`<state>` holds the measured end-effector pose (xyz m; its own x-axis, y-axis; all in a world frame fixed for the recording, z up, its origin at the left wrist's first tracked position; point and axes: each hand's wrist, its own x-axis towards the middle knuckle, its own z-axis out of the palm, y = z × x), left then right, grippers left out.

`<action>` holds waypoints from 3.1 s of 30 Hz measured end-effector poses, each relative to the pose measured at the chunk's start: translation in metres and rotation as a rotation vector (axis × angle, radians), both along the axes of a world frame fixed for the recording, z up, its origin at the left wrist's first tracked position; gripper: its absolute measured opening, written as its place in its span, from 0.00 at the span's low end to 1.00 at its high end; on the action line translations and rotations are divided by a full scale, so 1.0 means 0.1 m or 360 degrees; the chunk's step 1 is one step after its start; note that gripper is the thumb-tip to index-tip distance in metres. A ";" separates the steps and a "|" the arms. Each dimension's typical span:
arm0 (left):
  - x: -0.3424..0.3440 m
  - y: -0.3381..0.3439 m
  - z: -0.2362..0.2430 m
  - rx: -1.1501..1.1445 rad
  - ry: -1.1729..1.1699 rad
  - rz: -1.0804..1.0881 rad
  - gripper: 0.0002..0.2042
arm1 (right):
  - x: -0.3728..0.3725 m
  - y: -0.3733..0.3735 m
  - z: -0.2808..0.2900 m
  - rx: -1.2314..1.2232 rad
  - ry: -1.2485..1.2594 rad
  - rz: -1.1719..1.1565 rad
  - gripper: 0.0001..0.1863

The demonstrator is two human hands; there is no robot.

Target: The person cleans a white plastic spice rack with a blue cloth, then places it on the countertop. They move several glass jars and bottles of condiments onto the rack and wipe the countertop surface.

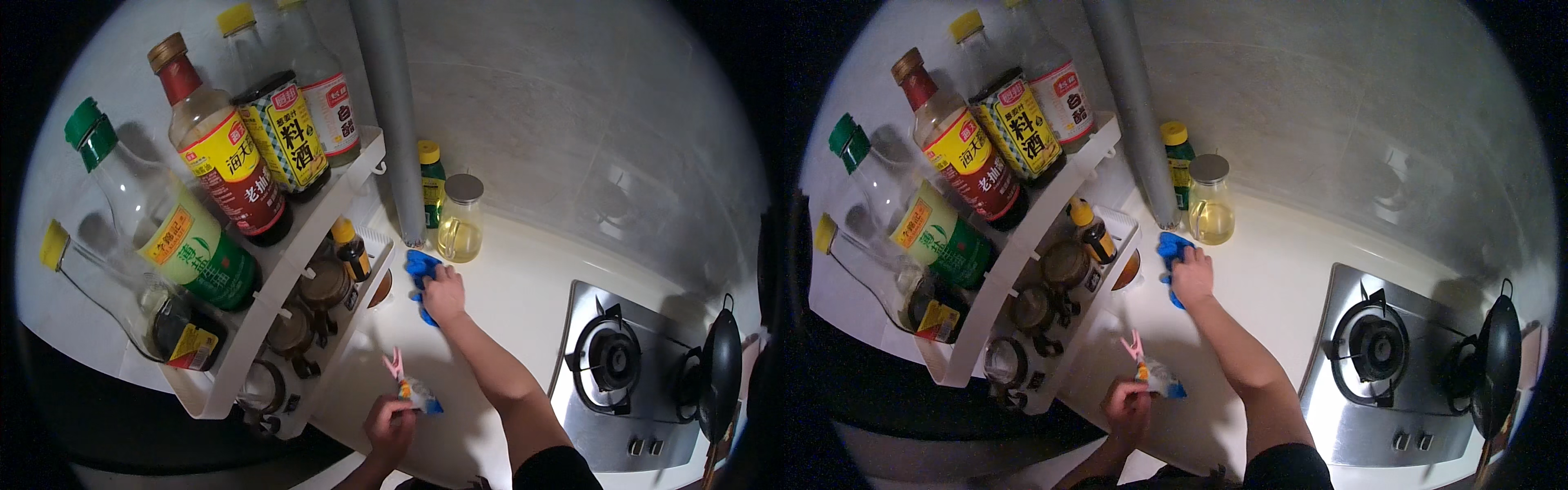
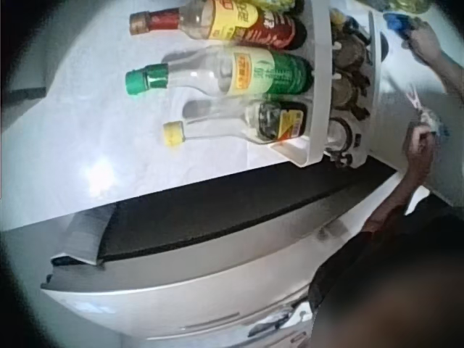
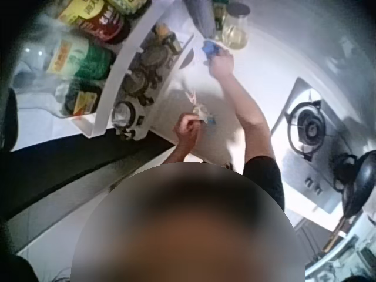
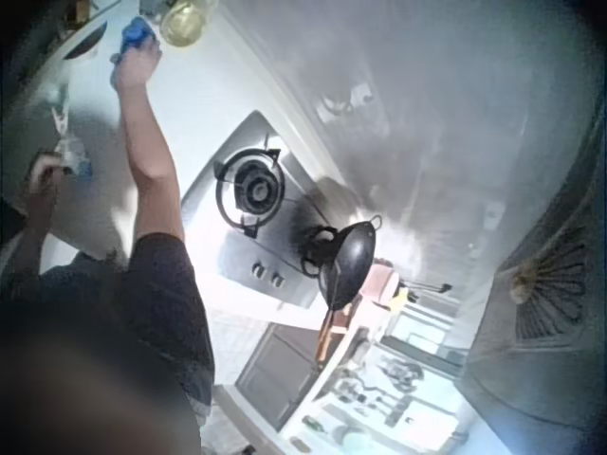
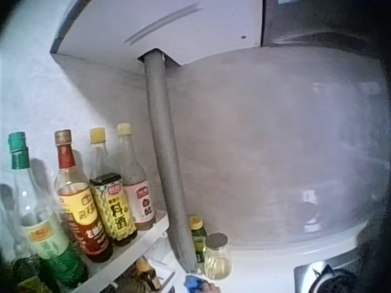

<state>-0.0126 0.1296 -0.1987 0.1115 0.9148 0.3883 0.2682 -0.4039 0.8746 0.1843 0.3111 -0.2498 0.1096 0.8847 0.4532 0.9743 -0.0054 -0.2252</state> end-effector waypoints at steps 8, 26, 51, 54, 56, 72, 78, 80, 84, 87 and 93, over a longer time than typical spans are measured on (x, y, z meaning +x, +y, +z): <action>0.72 0.72 0.11 0.0051 -0.0043 -0.0082 0.07 | 0.41 -1.32 0.14 0.0006 0.0010 -0.0179 0.12; 1.41 2.22 -0.07 0.0763 0.0654 0.0643 0.11 | 0.40 -2.18 0.19 0.0148 0.0267 -0.0104 0.16; 1.79 2.23 -0.21 -0.0389 -0.0450 -0.0136 0.17 | 0.38 -2.18 0.19 0.0161 0.0302 -0.0107 0.17; 1.80 2.29 0.20 -0.1240 -0.0573 -0.0379 0.20 | 0.40 -2.19 0.18 0.0153 0.0304 -0.0143 0.16; 1.81 2.29 0.20 -0.1166 -0.0722 -0.0330 0.21 | 0.40 -2.18 0.18 0.0153 0.0305 -0.0131 0.16; 1.46 2.13 1.13 -0.1061 -0.0971 -0.0671 0.28 | 0.73 -0.05 0.14 0.0525 0.0642 -0.0082 0.19; 1.50 2.20 1.20 -0.1044 -0.0936 -0.0731 0.27 | 0.61 0.32 -0.07 -0.0004 0.0035 0.0230 0.13; 1.43 2.25 1.09 -0.1020 -0.0939 -0.0681 0.26 | 0.58 0.23 0.15 -0.0364 0.0062 0.0583 0.11; 1.44 2.29 0.96 -0.1040 -0.0937 -0.0651 0.24 | 0.71 -0.10 0.56 -0.1184 0.0333 0.0638 0.13; 1.46 2.31 0.95 -0.1068 -0.0925 -0.0599 0.27 | 0.97 -0.22 0.62 -0.0866 0.0802 0.0486 0.13; 1.56 2.34 0.90 -0.0981 -0.0911 -0.0712 0.30 | 0.87 0.19 0.18 0.0130 0.0708 0.0273 0.17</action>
<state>0.1434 0.3636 -0.1082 0.4433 0.8953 -0.0441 -0.3345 0.2108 0.9185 0.2714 0.3302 -0.2323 0.1638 0.8705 0.4641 0.7688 0.1821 -0.6130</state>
